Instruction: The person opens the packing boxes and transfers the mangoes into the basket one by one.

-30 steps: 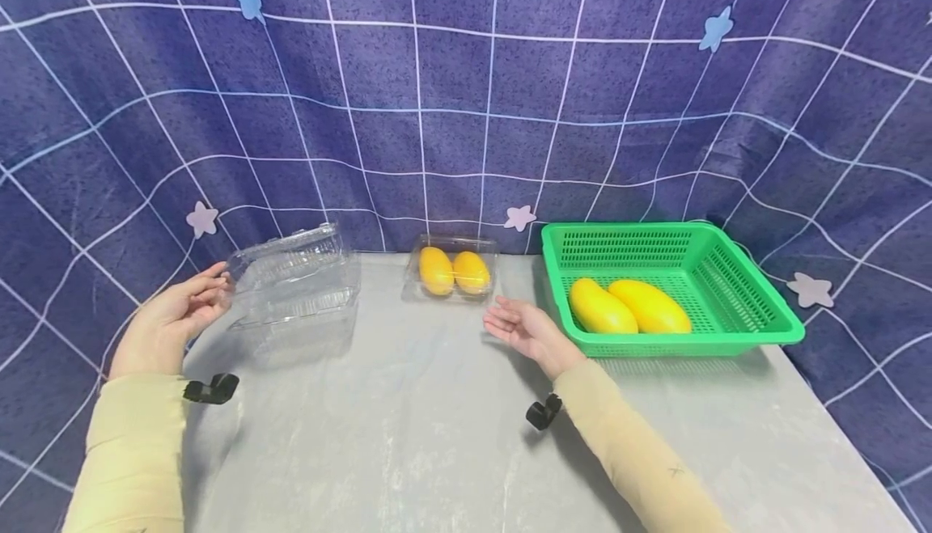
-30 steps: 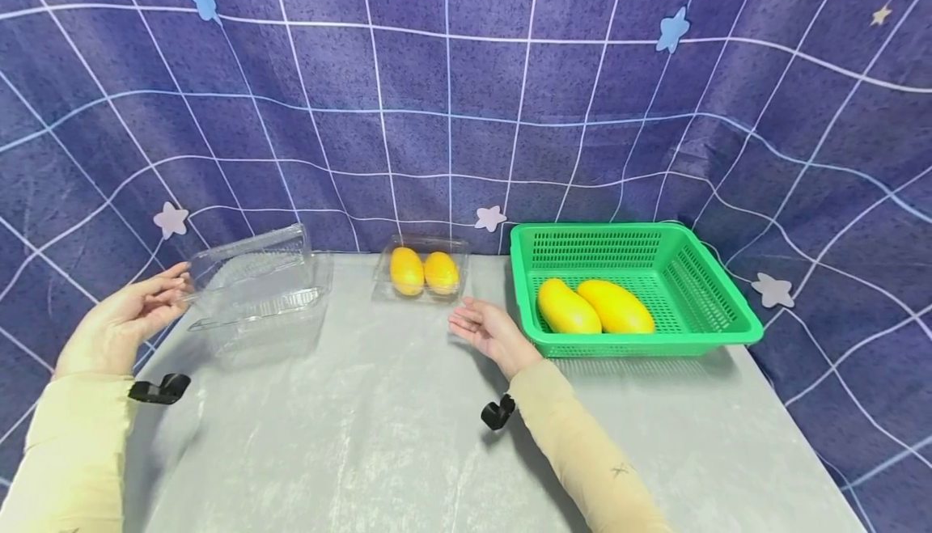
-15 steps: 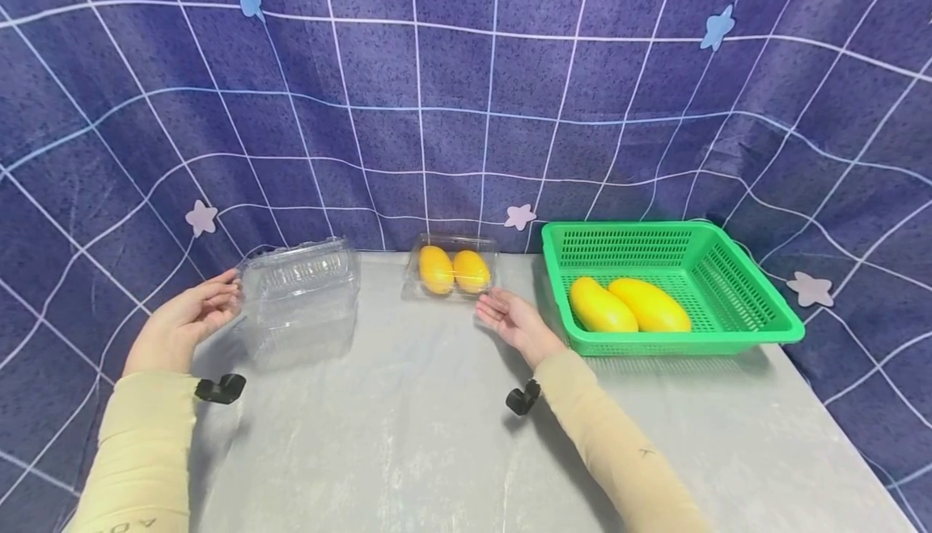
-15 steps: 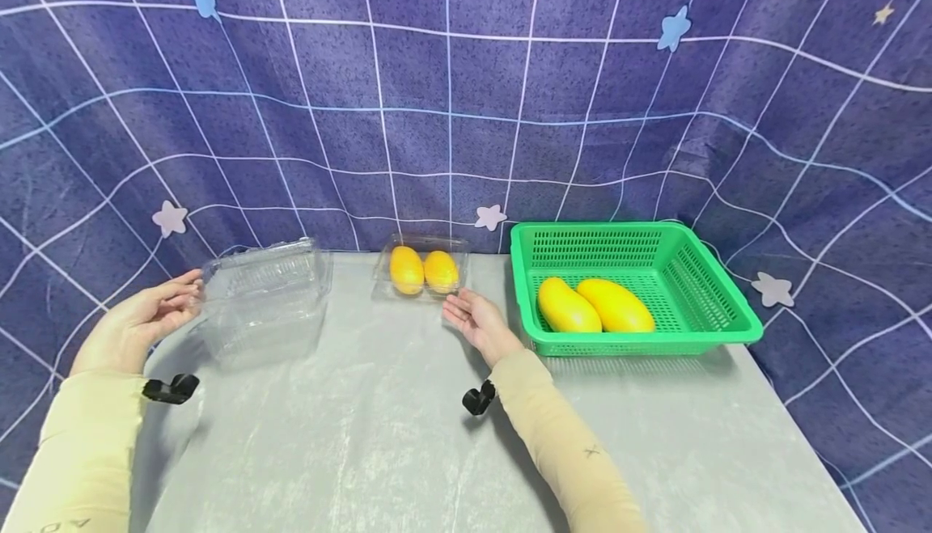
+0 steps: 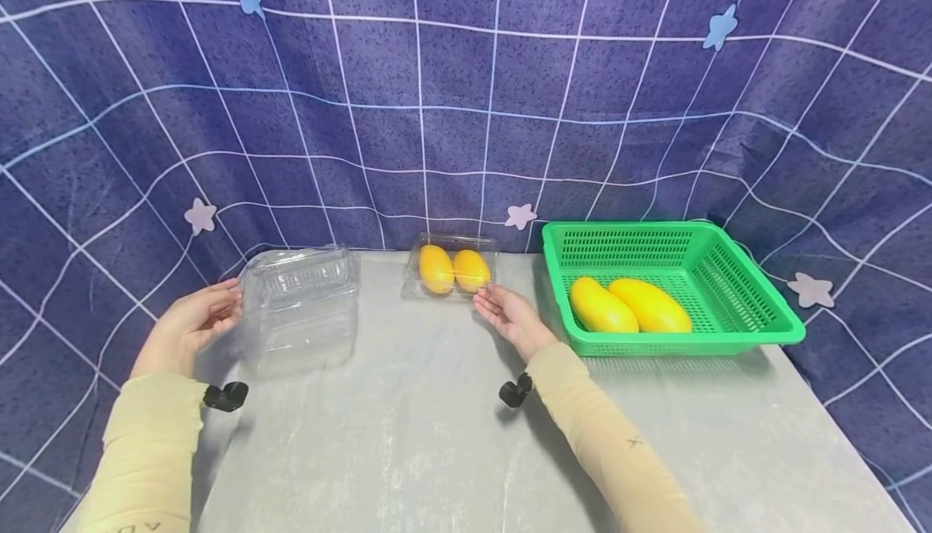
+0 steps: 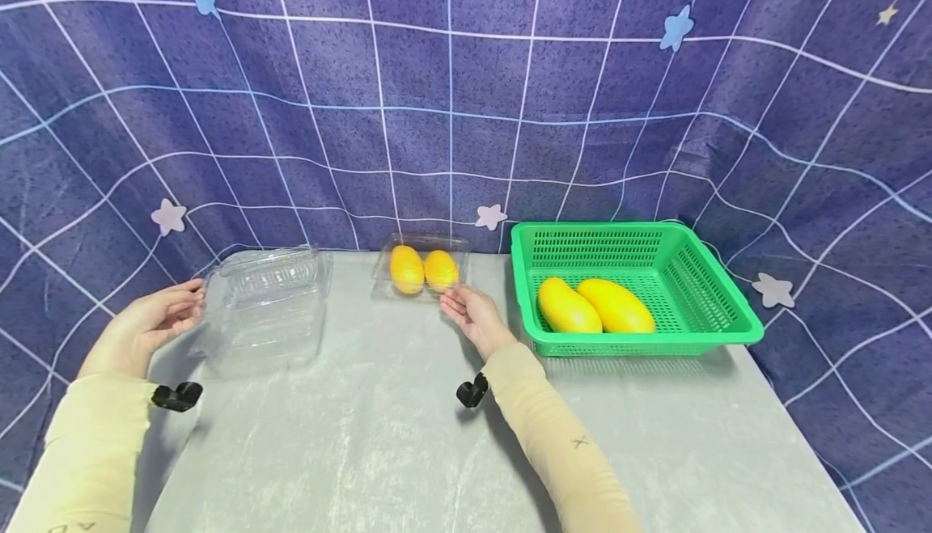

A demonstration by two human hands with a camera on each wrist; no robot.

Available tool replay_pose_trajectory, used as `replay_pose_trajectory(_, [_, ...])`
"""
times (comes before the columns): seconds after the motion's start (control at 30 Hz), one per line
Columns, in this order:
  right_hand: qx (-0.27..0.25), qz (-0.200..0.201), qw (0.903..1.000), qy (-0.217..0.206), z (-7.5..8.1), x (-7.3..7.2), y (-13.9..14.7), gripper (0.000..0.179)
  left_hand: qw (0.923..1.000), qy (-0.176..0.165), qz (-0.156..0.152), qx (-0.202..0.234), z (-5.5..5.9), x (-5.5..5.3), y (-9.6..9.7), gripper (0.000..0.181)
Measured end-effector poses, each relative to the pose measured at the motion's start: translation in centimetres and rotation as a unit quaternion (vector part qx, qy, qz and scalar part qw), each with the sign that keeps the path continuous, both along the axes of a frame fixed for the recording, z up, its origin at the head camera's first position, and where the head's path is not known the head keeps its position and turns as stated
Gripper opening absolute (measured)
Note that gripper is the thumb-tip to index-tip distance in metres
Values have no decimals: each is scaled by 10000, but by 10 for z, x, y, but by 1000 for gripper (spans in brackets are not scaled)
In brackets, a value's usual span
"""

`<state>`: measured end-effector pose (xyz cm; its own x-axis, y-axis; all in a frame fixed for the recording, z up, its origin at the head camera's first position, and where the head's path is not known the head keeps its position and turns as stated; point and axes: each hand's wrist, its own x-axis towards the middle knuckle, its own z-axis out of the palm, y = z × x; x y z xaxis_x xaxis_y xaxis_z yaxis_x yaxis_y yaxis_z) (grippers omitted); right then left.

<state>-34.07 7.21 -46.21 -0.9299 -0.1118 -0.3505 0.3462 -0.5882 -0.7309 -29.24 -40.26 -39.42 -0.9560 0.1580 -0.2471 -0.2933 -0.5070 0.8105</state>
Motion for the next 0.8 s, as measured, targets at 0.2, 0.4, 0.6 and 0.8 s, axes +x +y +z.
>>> replay_pose_trajectory(0.2, [141,-9,9999,16,-3,0,-1,24,9962,145,373,-770,0,7,6,38])
replay_pose_trajectory(0.4, [291,16,9994,167,-5,4,2,15,9828,162,958,-1570,5,14,16,30])
replay_pose_trajectory(0.6, [279,-9,9994,200,-5,9,7,13,9637,404,1460,-2198,9,19,23,22])
replay_pose_trajectory(0.8, [317,-11,9993,172,-5,12,13,19,9306,597,1806,-3129,14,25,29,13])
